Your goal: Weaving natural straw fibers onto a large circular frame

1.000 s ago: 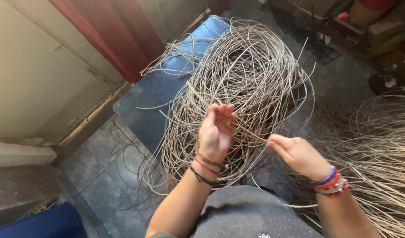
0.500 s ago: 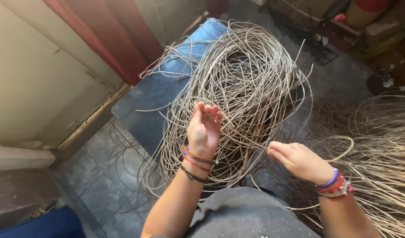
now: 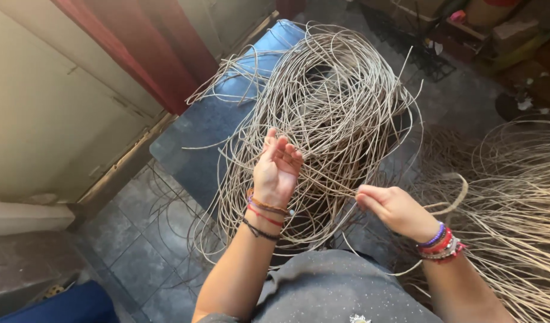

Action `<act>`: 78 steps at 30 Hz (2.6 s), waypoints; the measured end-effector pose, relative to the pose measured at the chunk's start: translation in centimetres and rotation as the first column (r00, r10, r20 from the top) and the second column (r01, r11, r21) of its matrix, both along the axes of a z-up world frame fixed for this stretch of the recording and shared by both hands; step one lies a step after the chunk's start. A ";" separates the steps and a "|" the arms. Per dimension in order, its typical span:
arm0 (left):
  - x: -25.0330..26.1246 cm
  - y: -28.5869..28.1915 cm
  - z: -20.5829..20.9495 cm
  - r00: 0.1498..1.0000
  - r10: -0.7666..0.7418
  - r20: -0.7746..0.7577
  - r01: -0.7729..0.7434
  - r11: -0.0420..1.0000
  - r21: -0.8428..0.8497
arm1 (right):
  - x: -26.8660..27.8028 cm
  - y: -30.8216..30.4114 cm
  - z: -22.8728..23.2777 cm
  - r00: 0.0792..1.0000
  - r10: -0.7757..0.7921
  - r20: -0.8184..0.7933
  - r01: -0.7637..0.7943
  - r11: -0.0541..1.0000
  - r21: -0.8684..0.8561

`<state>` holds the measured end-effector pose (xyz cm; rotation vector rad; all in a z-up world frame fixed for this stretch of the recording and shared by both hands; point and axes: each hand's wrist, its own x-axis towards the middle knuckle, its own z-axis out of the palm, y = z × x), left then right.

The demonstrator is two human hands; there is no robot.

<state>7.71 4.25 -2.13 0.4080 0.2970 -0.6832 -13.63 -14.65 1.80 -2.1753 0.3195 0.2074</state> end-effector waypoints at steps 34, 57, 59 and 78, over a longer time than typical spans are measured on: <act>-15.1 -1.3 -4.3 0.753 -0.542 0.373 0.274 0.774 0.570 | 3.1 3.2 2.6 0.953 -0.301 0.035 0.297 0.951 0.082; -13.2 2.7 3.5 0.901 -0.372 0.221 0.305 0.909 0.285 | -6.9 12.1 2.5 0.840 -0.500 0.211 0.540 0.810 -0.227; -13.4 2.8 3.4 0.909 -0.380 0.169 0.341 0.913 0.223 | -9.1 12.5 2.2 0.832 -0.532 0.155 0.554 0.805 -0.212; -20.5 0.8 -2.1 0.506 -0.785 0.358 0.851 0.386 -0.358 | -16.7 17.6 1.6 0.660 -0.744 0.105 0.705 0.661 0.258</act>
